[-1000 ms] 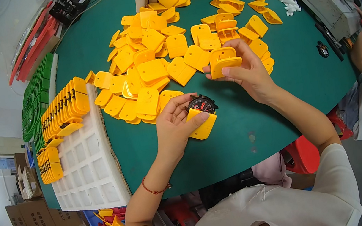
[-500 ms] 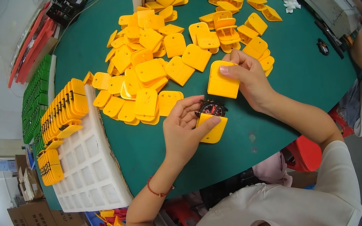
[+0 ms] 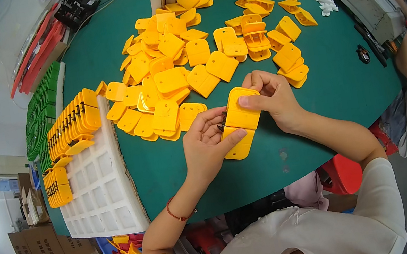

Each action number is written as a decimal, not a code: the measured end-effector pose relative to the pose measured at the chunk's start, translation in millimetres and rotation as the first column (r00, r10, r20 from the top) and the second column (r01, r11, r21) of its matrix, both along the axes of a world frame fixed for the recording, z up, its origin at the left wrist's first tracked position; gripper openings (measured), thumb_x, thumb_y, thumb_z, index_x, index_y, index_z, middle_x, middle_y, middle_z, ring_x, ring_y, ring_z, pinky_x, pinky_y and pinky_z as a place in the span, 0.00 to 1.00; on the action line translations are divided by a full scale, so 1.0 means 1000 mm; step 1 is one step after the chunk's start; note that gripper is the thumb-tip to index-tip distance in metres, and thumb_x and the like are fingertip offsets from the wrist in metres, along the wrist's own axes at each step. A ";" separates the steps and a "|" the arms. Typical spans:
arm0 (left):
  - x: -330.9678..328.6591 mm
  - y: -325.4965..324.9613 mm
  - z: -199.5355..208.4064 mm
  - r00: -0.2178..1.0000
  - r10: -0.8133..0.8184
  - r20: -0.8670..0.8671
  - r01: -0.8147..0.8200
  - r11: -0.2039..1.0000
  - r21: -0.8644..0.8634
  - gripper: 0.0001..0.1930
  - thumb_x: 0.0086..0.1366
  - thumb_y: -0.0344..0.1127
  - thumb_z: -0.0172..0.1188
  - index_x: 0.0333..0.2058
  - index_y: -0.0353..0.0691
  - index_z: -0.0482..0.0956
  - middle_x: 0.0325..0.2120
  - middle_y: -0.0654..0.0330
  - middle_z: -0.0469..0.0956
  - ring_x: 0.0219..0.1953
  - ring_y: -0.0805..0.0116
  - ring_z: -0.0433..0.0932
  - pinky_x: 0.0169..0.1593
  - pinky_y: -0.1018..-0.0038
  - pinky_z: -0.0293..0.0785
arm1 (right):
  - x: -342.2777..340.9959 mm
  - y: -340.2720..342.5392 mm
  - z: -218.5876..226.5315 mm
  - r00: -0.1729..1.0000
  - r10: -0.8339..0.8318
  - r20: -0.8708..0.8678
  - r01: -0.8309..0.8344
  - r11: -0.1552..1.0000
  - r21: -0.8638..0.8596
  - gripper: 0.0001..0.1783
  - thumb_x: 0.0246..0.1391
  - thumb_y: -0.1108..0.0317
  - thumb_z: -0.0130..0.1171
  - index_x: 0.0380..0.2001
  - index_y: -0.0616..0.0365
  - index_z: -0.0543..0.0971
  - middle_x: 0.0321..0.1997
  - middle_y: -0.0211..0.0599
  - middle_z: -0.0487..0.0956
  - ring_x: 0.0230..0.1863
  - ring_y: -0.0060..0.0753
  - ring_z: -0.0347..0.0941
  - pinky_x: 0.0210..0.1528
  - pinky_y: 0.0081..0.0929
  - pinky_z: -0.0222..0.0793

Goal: The person presses a black watch component by hand, fits it into a yellow plastic clip, and places the assembled unit into a white tray. This process is repeated multiple times throughout the video.

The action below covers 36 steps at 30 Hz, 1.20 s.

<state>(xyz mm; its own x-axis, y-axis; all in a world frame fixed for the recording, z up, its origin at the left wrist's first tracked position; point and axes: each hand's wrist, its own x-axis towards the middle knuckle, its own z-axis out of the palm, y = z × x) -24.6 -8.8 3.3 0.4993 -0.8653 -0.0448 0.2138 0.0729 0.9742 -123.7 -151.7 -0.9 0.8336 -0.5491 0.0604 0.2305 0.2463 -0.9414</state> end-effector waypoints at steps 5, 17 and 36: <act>0.004 0.003 0.000 0.999 0.032 0.005 -0.032 0.999 0.002 0.23 0.46 0.23 0.64 0.42 0.29 0.65 0.36 0.55 0.70 0.40 0.72 0.72 0.44 0.79 0.71 | 0.005 0.001 -0.003 0.998 0.067 -0.002 -0.067 0.998 0.011 0.15 0.40 0.72 0.62 0.21 0.53 0.62 0.30 0.29 0.67 0.32 0.17 0.63 0.36 0.14 0.59; 0.084 0.079 0.103 0.586 0.350 0.731 -0.450 0.891 -0.066 0.16 0.42 0.27 0.66 0.32 0.35 0.73 0.27 0.63 0.74 0.31 0.78 0.72 0.36 0.82 0.69 | -0.003 0.002 -0.004 0.971 0.215 0.107 -0.204 0.973 -0.104 0.29 0.52 0.52 0.48 0.51 0.59 0.57 0.50 0.40 0.63 0.43 0.26 0.66 0.41 0.18 0.60; 0.252 0.257 0.087 0.134 -0.321 0.938 -0.986 0.055 0.159 0.18 0.34 0.37 0.66 0.24 0.33 0.74 0.25 0.50 0.76 0.31 0.54 0.76 0.35 0.67 0.72 | 0.004 0.004 -0.002 0.976 0.210 0.061 -0.203 0.974 -0.101 0.19 0.53 0.60 0.45 0.45 0.59 0.62 0.46 0.38 0.65 0.41 0.22 0.65 0.39 0.17 0.59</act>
